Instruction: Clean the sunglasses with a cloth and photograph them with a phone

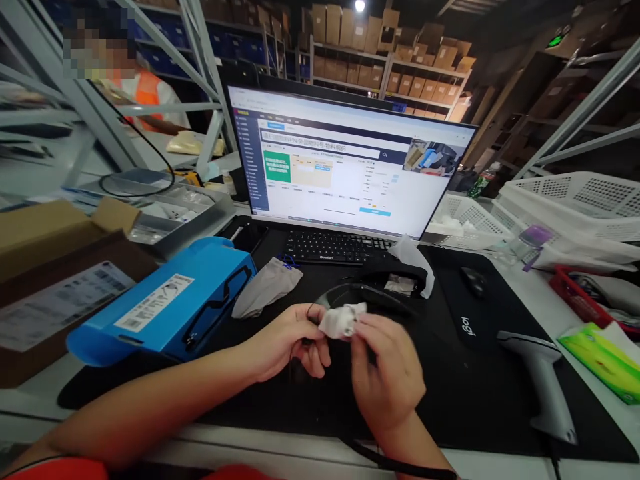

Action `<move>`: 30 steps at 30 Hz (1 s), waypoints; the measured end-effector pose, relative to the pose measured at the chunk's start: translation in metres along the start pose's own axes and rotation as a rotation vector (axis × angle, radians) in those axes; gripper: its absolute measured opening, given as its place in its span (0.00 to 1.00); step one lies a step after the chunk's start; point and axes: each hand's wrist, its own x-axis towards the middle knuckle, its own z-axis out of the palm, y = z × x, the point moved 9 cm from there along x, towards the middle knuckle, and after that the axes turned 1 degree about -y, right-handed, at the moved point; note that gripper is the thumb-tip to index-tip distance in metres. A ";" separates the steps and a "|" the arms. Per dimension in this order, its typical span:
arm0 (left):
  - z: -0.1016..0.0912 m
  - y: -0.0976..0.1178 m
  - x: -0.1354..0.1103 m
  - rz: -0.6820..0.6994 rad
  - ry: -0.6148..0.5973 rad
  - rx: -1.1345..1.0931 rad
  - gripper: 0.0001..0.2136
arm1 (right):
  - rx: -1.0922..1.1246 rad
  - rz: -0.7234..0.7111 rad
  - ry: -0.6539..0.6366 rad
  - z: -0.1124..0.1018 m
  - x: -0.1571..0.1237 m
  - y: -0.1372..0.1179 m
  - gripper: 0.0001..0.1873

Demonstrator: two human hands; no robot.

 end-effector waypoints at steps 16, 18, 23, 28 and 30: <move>0.006 0.007 -0.009 0.134 0.047 0.193 0.07 | 0.362 -0.060 -0.054 0.020 -0.009 -0.009 0.15; 0.005 0.007 -0.009 0.169 0.058 0.217 0.06 | 0.404 -0.024 -0.045 0.025 -0.013 -0.005 0.15; -0.001 0.005 -0.008 0.203 0.073 0.268 0.06 | 0.505 0.021 -0.101 0.039 -0.020 0.001 0.14; -0.006 0.003 0.000 0.138 0.083 0.239 0.07 | 0.395 -0.115 -0.210 0.042 -0.014 -0.002 0.18; -0.006 -0.003 0.004 0.049 0.070 0.186 0.09 | 0.316 -0.179 -0.303 0.046 -0.014 0.003 0.18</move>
